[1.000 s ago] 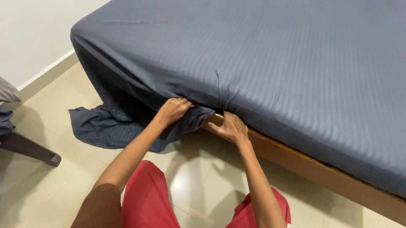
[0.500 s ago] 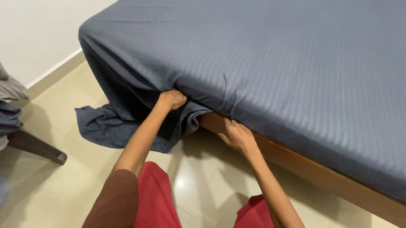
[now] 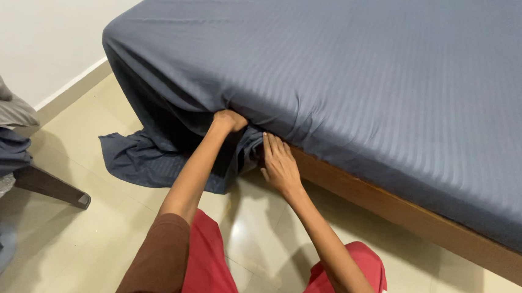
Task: The person kneels on the floor beside a wooden bed frame and tucks a blue fitted sheet under the mattress. They work systematically around the corners and edges, pulling the fabric tight and smoothing the surface to ensure a neat fit.
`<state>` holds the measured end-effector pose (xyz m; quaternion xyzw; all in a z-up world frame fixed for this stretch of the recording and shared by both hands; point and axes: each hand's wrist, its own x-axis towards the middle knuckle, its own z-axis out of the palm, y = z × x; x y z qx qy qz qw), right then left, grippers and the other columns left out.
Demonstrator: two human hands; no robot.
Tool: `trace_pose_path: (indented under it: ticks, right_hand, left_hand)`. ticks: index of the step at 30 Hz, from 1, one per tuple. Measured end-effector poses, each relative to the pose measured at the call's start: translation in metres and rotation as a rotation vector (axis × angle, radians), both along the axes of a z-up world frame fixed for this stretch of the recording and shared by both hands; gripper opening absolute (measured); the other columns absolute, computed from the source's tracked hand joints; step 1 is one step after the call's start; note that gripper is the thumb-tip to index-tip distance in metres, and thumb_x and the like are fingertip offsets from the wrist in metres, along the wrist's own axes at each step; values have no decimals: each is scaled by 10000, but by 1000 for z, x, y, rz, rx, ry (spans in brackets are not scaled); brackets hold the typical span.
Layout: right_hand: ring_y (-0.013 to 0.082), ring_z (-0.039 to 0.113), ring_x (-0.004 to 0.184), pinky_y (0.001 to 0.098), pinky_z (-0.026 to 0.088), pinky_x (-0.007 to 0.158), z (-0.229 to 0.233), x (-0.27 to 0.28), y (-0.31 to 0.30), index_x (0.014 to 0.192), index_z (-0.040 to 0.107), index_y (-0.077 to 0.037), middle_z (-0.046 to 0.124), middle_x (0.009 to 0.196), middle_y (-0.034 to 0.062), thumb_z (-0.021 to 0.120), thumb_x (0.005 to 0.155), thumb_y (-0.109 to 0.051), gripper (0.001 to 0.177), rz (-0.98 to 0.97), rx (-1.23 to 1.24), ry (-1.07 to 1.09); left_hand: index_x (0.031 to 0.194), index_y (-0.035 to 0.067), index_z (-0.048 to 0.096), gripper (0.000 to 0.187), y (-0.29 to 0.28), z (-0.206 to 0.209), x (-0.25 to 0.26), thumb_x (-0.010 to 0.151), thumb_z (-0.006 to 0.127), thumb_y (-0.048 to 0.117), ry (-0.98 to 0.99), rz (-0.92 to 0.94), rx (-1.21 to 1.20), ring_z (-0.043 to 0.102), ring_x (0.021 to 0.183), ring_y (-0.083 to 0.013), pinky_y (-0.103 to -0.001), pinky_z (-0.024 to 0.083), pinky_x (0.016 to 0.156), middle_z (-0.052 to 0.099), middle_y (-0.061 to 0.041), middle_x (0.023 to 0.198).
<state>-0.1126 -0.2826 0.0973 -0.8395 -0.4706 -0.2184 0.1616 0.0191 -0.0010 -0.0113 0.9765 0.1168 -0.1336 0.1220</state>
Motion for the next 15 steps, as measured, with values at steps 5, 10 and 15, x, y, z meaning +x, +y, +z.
trace_pose_path:
  ticks: [5, 10, 15]
  right_hand:
    - [421, 624, 1156, 483, 506, 980, -8, 42, 35, 1327, 512, 67, 641, 1242, 269, 892, 664, -437, 915, -162, -169, 435]
    - [433, 644, 1064, 529, 519, 899, -24, 66, 47, 1129, 621, 4, 685, 1099, 260, 867, 638, -385, 674, -196, -175, 541]
    - [422, 677, 1036, 512, 548, 888, -34, 65, 53, 1108, 645, -18, 708, 1074, 254, 756, 679, -210, 483, -227, -221, 513]
  left_hand:
    - [1006, 72, 781, 355, 1, 7, -63, 1009, 533, 326, -431, -179, 97, 733, 958, -388, -499, 575, 876, 750, -191, 1001]
    - [1186, -4, 708, 251, -27, 30, -150, 984, 594, 92, -1023, -328, 37, 699, 1144, -359, -446, 545, 1044, 740, -191, 1158]
    - [1311, -77, 617, 405, -61, 65, -192, 966, 682, 124, -1251, -419, 150, 581, 1309, -324, -459, 439, 1168, 641, -194, 1370]
